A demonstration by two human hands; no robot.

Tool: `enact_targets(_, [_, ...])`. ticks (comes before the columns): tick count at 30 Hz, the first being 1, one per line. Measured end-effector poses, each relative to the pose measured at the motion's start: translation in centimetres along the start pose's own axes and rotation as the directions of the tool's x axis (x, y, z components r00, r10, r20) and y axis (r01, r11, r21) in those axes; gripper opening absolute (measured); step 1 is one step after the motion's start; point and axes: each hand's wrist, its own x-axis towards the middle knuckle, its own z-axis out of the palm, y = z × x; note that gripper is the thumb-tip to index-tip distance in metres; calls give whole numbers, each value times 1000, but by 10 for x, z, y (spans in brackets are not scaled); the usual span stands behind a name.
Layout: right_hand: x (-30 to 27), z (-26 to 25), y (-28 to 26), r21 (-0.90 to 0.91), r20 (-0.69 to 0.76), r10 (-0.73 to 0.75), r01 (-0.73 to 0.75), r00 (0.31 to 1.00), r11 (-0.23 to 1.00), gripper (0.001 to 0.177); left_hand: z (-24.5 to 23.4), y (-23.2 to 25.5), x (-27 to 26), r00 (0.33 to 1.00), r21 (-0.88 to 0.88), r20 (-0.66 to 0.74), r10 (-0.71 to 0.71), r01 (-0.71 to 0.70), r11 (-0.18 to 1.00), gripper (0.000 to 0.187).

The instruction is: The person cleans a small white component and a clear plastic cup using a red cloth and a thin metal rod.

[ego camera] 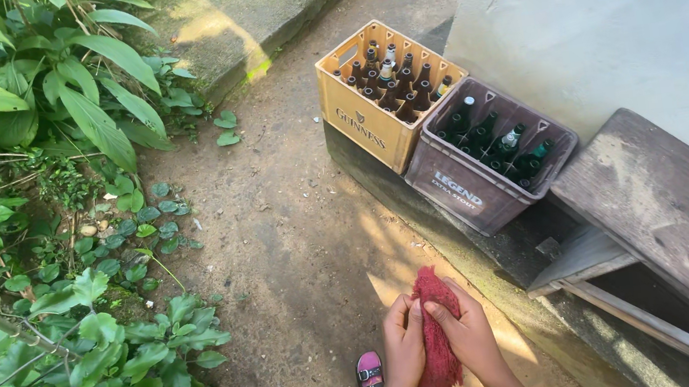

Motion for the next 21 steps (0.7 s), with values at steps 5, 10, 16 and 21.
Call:
enact_targets(5, [10,22,-13,-261,-7,-151,143,989,955,18,-20,39,6,1000,296,-28,10,-1,955,16])
enact_targets(10, [17,38,-3,-7,-42,51,-51,998,999,26,-30,51,12,979,384,-47,198,-165,908,10])
enact_targets(16, [19,42,20,397,-63,283,-236,957,887,35,-33,20,23,984,-92,-175,-16,0,996,7])
enact_targets(21, [19,42,10,371,-32,216,-189,976,909,37,-41,-2,27,993,-151,-92,-76,61,987,4])
